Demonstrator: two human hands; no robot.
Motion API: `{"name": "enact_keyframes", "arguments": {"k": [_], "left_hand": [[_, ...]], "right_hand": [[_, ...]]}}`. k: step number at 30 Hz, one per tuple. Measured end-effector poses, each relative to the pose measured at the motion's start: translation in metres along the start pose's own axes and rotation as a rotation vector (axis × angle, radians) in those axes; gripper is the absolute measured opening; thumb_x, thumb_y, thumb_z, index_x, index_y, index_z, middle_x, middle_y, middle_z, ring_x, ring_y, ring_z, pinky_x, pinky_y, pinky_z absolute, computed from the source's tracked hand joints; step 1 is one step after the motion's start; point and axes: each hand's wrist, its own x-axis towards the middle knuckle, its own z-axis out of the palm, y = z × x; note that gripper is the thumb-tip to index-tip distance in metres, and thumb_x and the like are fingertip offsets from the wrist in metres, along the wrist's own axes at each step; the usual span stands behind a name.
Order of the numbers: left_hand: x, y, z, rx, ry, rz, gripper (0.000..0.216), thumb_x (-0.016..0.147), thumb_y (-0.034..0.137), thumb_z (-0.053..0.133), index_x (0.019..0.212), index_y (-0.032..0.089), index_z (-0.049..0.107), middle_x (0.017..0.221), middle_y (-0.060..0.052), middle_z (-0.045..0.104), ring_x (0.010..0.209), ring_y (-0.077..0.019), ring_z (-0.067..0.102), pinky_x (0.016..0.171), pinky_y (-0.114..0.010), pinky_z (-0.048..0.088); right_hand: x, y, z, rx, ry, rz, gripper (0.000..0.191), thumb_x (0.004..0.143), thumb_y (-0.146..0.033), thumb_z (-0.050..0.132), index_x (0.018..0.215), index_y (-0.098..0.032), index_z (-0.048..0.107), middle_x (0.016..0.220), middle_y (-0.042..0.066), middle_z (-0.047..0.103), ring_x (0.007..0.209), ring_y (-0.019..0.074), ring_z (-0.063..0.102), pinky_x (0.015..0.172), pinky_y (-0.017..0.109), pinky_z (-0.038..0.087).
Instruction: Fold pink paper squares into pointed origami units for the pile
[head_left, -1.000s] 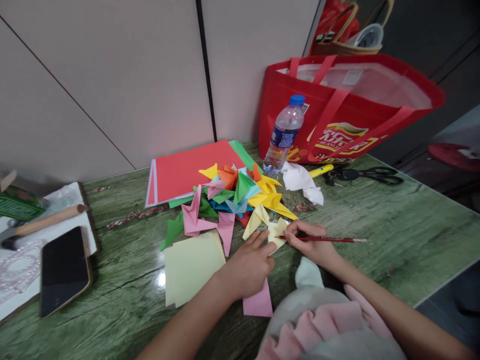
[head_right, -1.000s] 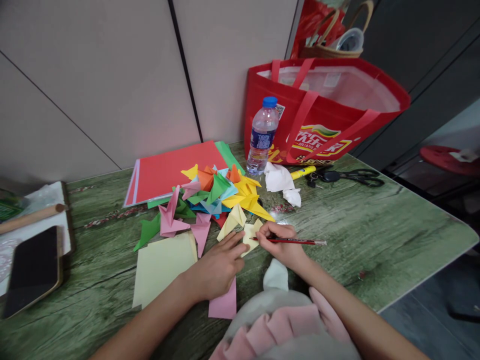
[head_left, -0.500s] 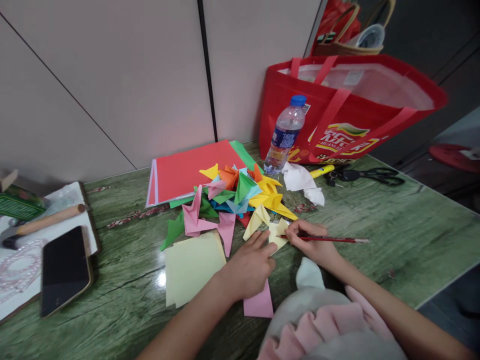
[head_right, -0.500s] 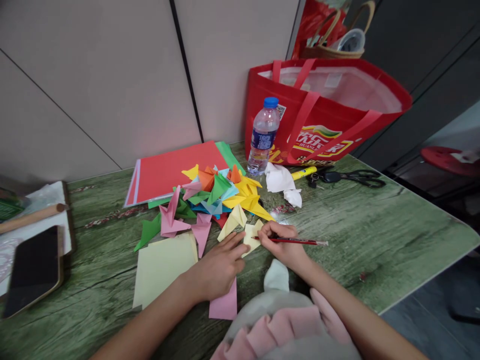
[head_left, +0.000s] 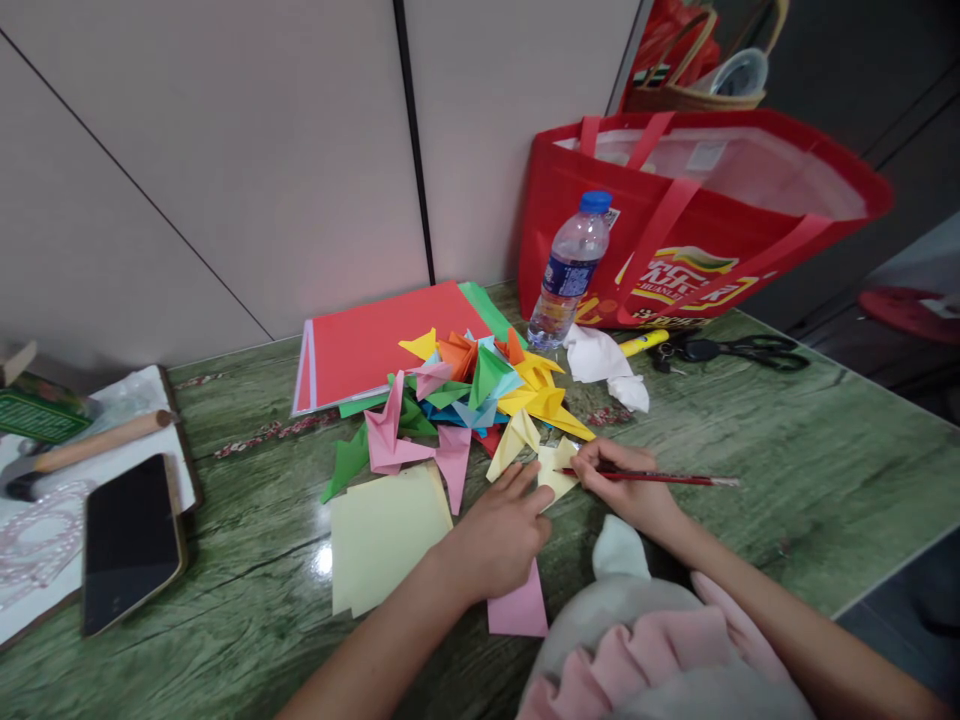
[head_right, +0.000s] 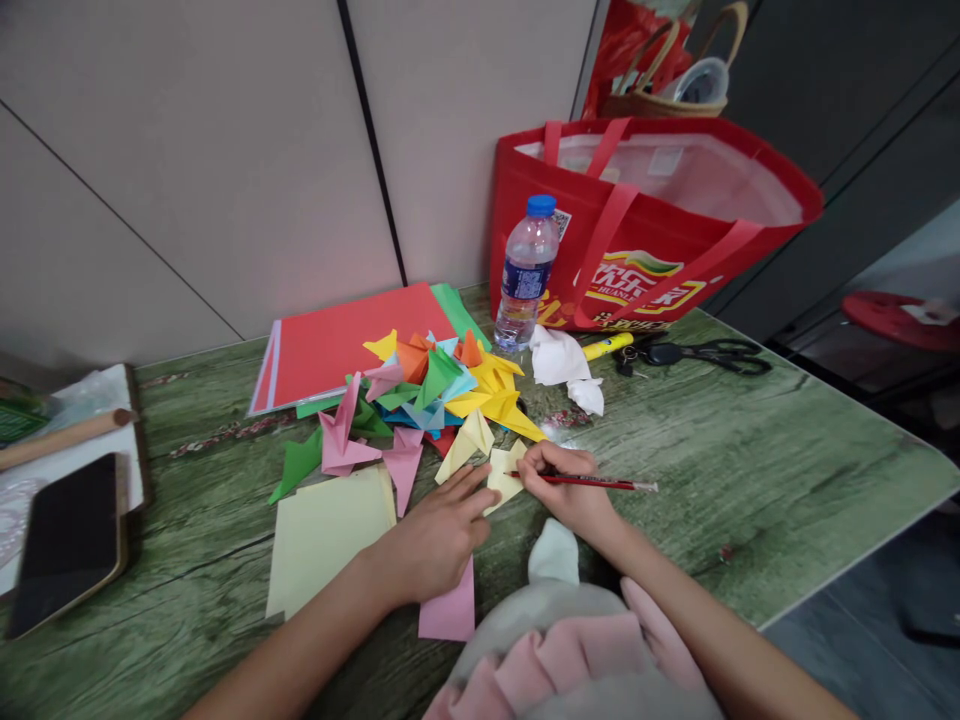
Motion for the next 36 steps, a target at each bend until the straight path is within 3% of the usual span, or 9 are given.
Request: {"name": "enact_keyframes", "arguments": {"k": [15, 19, 24, 30, 36], "left_hand": [[-0.0005, 0.0003, 0.0015, 0.009, 0.009, -0.006, 0.014, 0.074, 0.008, 0.049, 0.077, 0.011, 0.062, 0.107, -0.011, 0.055, 0.127, -0.0298, 0.029, 0.108, -0.043, 0.019], [-0.0003, 0.0002, 0.001, 0.013, -0.001, -0.004, 0.013, 0.073, 0.008, 0.05, 0.076, 0.011, 0.062, 0.106, -0.011, 0.055, 0.126, -0.0303, 0.03, 0.108, -0.043, 0.02], [-0.0002, -0.0003, 0.0, 0.031, -0.023, -0.012, 0.013, 0.074, 0.008, 0.05, 0.077, 0.011, 0.063, 0.104, -0.011, 0.055, 0.126, -0.0303, 0.031, 0.107, -0.042, 0.024], [-0.0006, -0.0011, -0.0007, 0.047, -0.028, -0.009, 0.013, 0.073, 0.006, 0.051, 0.075, 0.011, 0.063, 0.101, -0.011, 0.056, 0.126, -0.0304, 0.031, 0.107, -0.041, 0.025], [-0.0005, -0.0011, -0.0013, 0.059, -0.03, -0.013, 0.013, 0.074, 0.007, 0.05, 0.075, 0.012, 0.062, 0.102, -0.01, 0.056, 0.127, -0.029, 0.03, 0.108, -0.04, 0.024]], "right_hand": [[-0.0035, 0.0, -0.0012, 0.019, -0.074, -0.063, 0.018, 0.078, -0.023, 0.052, 0.061, -0.019, 0.051, 0.049, -0.003, 0.05, 0.044, 0.0101, 0.046, 0.045, 0.022, 0.036], [-0.0036, 0.003, -0.0005, 0.004, 0.054, 0.028, 0.018, 0.078, -0.025, 0.052, 0.062, -0.019, 0.05, 0.05, -0.003, 0.049, 0.044, 0.0104, 0.045, 0.044, 0.022, 0.036], [-0.0008, 0.0013, -0.0006, 0.186, -0.033, 0.116, 0.011, 0.077, -0.03, 0.056, 0.076, -0.019, 0.053, 0.059, -0.001, 0.057, 0.051, 0.0123, 0.053, 0.048, 0.022, 0.043], [0.0002, -0.0009, -0.0015, 0.151, -0.029, 0.09, 0.017, 0.077, -0.027, 0.054, 0.063, -0.019, 0.049, 0.051, -0.003, 0.051, 0.043, 0.0097, 0.046, 0.041, 0.02, 0.037], [0.0, 0.0003, -0.0016, 0.098, -0.022, 0.064, 0.024, 0.078, -0.026, 0.053, 0.056, -0.019, 0.047, 0.048, -0.003, 0.051, 0.043, 0.0097, 0.046, 0.044, 0.021, 0.037]]}}
